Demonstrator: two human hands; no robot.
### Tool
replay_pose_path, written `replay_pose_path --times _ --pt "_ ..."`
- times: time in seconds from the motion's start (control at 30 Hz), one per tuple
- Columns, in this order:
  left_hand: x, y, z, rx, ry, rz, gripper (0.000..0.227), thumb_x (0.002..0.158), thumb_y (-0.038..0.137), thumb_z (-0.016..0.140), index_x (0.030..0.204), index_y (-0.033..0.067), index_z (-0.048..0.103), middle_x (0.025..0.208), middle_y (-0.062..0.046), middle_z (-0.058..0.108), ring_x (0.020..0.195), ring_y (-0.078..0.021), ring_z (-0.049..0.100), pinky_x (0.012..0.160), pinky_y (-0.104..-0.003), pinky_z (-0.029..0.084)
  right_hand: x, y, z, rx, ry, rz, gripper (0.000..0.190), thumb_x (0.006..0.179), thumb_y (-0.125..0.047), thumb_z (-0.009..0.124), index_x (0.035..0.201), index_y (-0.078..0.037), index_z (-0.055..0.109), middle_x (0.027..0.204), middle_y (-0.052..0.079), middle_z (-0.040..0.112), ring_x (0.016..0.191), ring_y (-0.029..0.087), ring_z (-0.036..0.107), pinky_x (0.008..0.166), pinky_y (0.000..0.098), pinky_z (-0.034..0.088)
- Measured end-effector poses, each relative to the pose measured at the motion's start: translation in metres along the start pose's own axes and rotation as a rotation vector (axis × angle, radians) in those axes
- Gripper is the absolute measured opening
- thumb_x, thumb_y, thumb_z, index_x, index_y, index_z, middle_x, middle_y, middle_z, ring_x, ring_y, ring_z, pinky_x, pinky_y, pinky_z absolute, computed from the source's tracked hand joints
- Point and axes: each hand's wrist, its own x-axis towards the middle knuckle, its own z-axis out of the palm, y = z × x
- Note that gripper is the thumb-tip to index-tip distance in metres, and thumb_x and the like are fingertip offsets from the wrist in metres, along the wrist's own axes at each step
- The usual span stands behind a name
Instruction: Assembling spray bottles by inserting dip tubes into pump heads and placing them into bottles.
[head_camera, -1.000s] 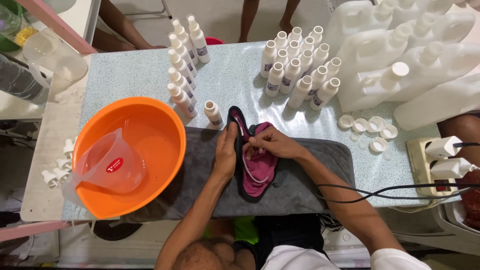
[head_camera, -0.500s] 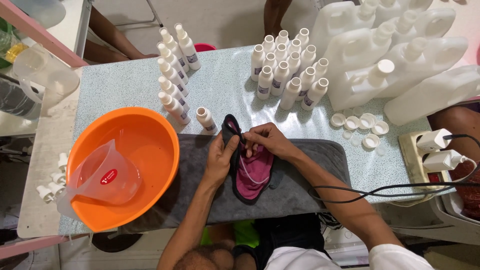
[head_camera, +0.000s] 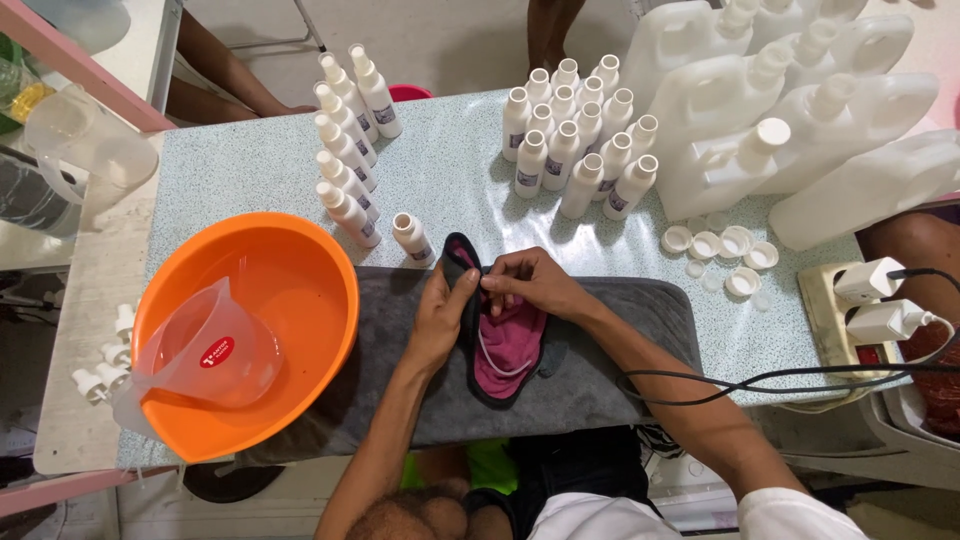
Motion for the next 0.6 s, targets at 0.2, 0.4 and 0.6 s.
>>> replay_pose_path --times 0.2,0.4,0.6 --pt "-0.004 0.050 0.027 0.110 0.000 0.043 0.012 0.105 0.014 0.060 0.099 0.0080 0.068 0.084 0.003 0.064 0.080 -0.0100 0.055 0.077 -0.030 0.051 0.000 0.002 0.001 0.000 0.010 0.033 0.030 0.103 -0.022 0.062 0.081 -0.005 0.072 0.062 0.012 0.074 0.058 0.012 0.066 0.064 0.0241 0.053" --pt "-0.013 0.091 0.062 0.032 0.049 -0.049 0.032 0.111 0.026 0.048 0.090 0.0108 0.068 0.078 0.002 0.064 0.075 -0.0087 0.056 0.073 -0.026 0.050 0.000 0.002 0.000 -0.026 -0.046 0.047 0.033 0.106 -0.026 0.056 0.084 -0.005 0.071 0.063 0.014 0.074 0.060 0.013 0.068 0.066 0.0245 0.052" --pt "-0.014 0.026 0.006 0.120 0.130 -0.209 0.051 0.110 0.024 0.035 0.143 -0.0115 0.049 0.150 -0.035 0.042 0.144 -0.0418 0.034 0.124 -0.055 0.019 0.001 0.000 0.002 -0.002 0.000 0.079 0.031 0.106 -0.027 0.056 0.089 -0.005 0.070 0.066 0.014 0.075 0.063 0.014 0.070 0.066 0.0237 0.053"
